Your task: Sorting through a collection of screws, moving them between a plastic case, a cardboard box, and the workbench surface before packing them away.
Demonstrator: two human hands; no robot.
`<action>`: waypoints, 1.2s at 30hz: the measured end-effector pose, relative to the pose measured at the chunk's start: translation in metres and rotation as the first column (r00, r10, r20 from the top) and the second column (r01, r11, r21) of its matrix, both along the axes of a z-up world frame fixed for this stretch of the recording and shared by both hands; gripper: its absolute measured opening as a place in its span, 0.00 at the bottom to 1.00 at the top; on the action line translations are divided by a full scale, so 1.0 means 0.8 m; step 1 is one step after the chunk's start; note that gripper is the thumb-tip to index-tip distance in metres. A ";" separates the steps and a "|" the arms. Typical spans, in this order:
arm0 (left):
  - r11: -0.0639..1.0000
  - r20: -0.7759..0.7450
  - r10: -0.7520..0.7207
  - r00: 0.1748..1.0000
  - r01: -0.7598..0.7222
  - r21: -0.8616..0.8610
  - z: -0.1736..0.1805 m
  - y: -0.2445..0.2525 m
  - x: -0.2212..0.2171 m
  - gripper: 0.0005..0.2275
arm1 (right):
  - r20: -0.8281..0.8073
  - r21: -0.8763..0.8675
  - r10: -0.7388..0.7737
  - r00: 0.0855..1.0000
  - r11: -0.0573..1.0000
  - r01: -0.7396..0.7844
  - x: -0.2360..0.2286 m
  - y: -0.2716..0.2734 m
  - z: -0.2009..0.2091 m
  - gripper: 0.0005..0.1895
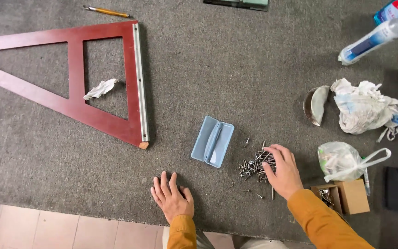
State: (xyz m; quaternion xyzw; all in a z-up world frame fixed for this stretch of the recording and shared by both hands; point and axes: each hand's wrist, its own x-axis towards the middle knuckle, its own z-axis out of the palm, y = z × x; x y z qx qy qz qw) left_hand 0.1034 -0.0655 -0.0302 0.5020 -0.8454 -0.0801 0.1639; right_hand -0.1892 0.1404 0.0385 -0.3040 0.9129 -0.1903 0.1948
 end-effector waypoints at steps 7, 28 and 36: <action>1.000 -0.073 0.021 0.997 -0.022 -0.008 0.001 -0.001 0.000 0.24 | -0.163 -0.041 0.155 0.974 0.986 -0.163 -0.043 -0.082 0.001 0.27; 0.951 -0.230 0.234 0.945 -0.174 0.256 -0.004 -0.006 -0.106 0.30 | -0.102 0.255 0.444 0.890 0.877 -0.408 -0.045 0.034 0.002 0.64; 0.812 -0.211 0.262 0.942 -0.097 0.575 0.049 -0.010 -0.129 0.10 | -0.338 0.355 0.645 0.685 0.762 -0.541 -0.051 0.037 -0.071 0.52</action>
